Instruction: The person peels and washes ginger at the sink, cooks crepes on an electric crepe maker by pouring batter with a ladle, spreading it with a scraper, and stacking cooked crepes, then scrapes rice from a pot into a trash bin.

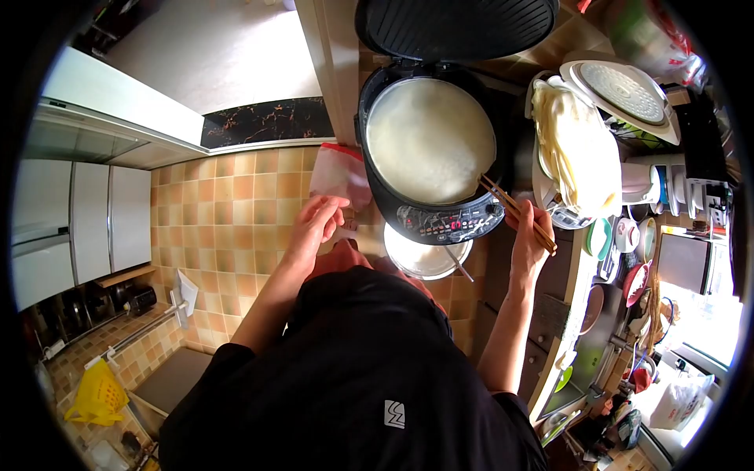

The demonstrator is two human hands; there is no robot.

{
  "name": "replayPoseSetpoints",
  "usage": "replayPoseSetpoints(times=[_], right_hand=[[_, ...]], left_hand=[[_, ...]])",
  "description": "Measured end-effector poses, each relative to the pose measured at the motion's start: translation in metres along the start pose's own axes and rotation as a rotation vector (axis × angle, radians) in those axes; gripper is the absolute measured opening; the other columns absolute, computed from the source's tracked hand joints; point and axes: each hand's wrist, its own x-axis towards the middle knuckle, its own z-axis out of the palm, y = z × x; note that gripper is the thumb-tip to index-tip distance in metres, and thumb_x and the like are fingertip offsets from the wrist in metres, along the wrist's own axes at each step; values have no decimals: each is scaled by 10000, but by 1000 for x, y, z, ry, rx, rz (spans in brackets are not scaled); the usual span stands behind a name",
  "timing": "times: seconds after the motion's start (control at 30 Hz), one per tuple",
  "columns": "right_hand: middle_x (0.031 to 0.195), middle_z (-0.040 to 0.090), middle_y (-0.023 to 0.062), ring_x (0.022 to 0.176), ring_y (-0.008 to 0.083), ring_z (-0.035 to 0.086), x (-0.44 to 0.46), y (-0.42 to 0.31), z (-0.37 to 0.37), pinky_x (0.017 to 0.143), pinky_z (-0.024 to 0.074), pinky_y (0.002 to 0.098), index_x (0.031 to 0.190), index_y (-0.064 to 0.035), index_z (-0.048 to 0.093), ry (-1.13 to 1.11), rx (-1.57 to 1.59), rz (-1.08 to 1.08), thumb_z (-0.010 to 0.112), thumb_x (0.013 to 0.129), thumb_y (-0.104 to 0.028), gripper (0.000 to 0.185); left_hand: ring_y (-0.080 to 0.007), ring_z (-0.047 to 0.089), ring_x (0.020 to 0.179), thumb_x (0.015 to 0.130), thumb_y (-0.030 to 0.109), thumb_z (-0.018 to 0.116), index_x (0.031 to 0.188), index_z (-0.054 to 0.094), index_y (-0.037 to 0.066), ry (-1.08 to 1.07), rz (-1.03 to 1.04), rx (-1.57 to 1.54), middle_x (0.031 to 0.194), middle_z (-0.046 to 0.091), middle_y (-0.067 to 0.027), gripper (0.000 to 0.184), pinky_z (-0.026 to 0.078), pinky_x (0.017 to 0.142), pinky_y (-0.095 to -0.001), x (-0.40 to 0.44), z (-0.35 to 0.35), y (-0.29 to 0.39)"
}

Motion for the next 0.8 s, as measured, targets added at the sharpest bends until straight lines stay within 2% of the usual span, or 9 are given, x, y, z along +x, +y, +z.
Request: replayPoseSetpoints(times=[0.17, 0.3, 0.33, 0.43, 0.47, 0.57, 0.7, 0.73, 0.8], right_hand=[[970, 672, 112, 857, 195, 701, -16, -18, 3, 759, 590, 290, 982, 22, 614, -13, 176, -84, 582, 995, -251, 275], [958, 668, 93, 892, 199, 697, -18, -21, -6, 784, 590, 295, 981, 23, 609, -1, -7, -99, 549, 1011, -252, 283], [877, 662, 85, 822, 167, 681, -19, -21, -4, 714, 567, 289, 941, 8, 602, 23, -6, -120, 561, 1005, -234, 254], [722, 611, 143, 641, 263, 625, -12, -29, 4, 596, 501, 359, 843, 5, 564, 60, -481, -381, 617, 959, -166, 213], [707, 568, 178, 634, 344, 583, -12, -41, 12, 587, 473, 412, 794, 2, 523, 55, -485, -398, 622, 937, -140, 224], [763, 590, 194, 677, 351, 595, -2, -53, 25, 610, 481, 423, 791, 1, 519, -42, -649, -483, 597, 948, -192, 260], [648, 614, 167, 597, 285, 643, 14, -61, 28, 578, 497, 399, 763, 24, 531, -180, -390, -78, 583, 952, -229, 320], [598, 621, 140, 550, 198, 661, 17, -58, 27, 532, 518, 334, 767, 31, 564, -210, -228, 27, 571, 960, -235, 329], [676, 651, 142, 600, 188, 696, 19, -54, 19, 532, 554, 260, 823, 52, 581, -252, -80, 98, 553, 978, -230, 322]], left_hand=[[-26, 389, 560, 1013, 240, 519, 1036, 659, 52, -32, -14, 14, 764, 558, 22, 236, 275, 491, -192, 3, 6, 1], [-25, 388, 565, 1009, 250, 528, 1048, 658, 56, -30, 9, 72, 764, 555, 24, 236, 273, 493, -191, 8, 11, 6], [-24, 388, 567, 1008, 252, 531, 1052, 657, 57, -20, 12, 100, 763, 554, 25, 236, 272, 493, -191, 8, 12, 7], [-21, 388, 569, 1005, 254, 537, 1062, 655, 59, -38, 52, 136, 765, 558, 25, 235, 270, 494, -190, 12, 14, 8], [-20, 388, 569, 1005, 251, 538, 1062, 655, 59, -43, 40, 137, 766, 559, 24, 232, 270, 493, -189, 13, 15, 9], [-19, 389, 568, 1003, 243, 540, 1064, 654, 59, -66, 18, 132, 768, 563, 21, 225, 268, 491, -188, 14, 20, 12], [-19, 389, 567, 1000, 236, 545, 1066, 656, 62, -88, 28, 107, 770, 565, 20, 217, 267, 489, -186, 14, 15, 11], [-20, 390, 567, 999, 235, 546, 1066, 656, 62, -86, 28, 103, 770, 566, 20, 215, 268, 488, -186, 14, 13, 10], [-20, 390, 566, 998, 232, 548, 1064, 658, 62, -69, 23, 82, 770, 566, 20, 213, 269, 488, -186, 14, 6, 7]])
